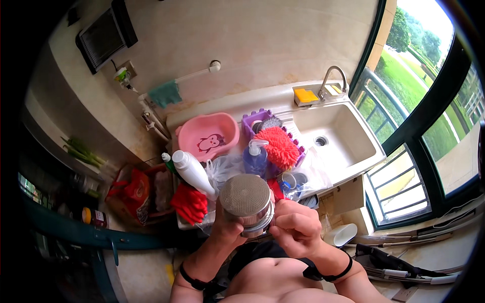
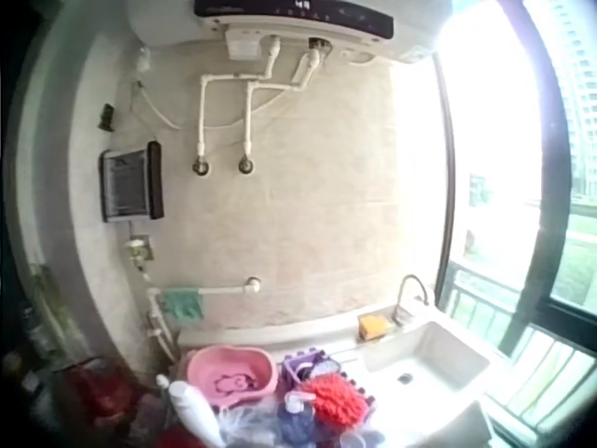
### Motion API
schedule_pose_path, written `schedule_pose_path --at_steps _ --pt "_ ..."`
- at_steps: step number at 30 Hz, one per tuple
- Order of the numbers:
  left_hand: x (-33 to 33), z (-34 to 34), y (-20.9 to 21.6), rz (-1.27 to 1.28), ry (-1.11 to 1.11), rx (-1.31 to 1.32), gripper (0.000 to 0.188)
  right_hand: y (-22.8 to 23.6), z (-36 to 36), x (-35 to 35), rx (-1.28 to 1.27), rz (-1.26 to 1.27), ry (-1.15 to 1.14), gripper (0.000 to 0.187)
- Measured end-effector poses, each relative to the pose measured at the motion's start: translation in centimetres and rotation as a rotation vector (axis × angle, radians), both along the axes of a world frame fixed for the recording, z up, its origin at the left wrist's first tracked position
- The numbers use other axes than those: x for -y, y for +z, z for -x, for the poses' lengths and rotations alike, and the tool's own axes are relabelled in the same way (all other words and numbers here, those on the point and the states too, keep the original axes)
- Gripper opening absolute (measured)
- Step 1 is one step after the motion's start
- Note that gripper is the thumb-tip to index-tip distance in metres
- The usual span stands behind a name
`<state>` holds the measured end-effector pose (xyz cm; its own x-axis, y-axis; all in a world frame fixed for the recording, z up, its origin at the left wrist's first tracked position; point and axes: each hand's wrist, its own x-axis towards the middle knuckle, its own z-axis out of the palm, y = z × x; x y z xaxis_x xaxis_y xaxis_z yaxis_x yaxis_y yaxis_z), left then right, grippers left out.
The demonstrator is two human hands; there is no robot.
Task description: Assembling the components of a metal Vietnamese coffee filter.
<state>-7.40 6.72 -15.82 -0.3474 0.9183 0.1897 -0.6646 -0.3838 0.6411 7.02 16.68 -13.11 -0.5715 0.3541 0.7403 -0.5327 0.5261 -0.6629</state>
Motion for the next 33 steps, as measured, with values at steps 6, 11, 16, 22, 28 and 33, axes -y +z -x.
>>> schedule_pose_path --at_steps 6,11,16,22,28,33 --pt "-0.5 0.3 0.5 -0.177 -0.015 0.027 0.1 0.4 -0.4 0.7 0.095 0.147 -0.006 0.011" --pt "-0.7 1.3 1.3 -0.142 0.049 -0.186 0.111 1.4 -0.9 1.0 0.243 0.374 0.018 0.007" --pt "-0.4 0.6 1.2 -0.129 -0.015 -0.03 0.108 1.3 -0.8 0.5 0.135 0.181 0.003 0.008" --pt "-0.5 0.6 0.5 -0.105 -0.11 0.041 0.1 1.3 -1.1 0.7 0.12 0.134 -0.04 0.01" --pt "-0.1 0.1 0.6 0.001 -0.034 -0.042 0.096 1.0 -0.9 0.7 0.049 0.075 -0.112 0.013" --pt "0.1 -0.2 1.3 0.062 -0.038 -0.102 0.094 1.1 -0.6 0.1 -0.064 -0.094 -0.166 0.017"
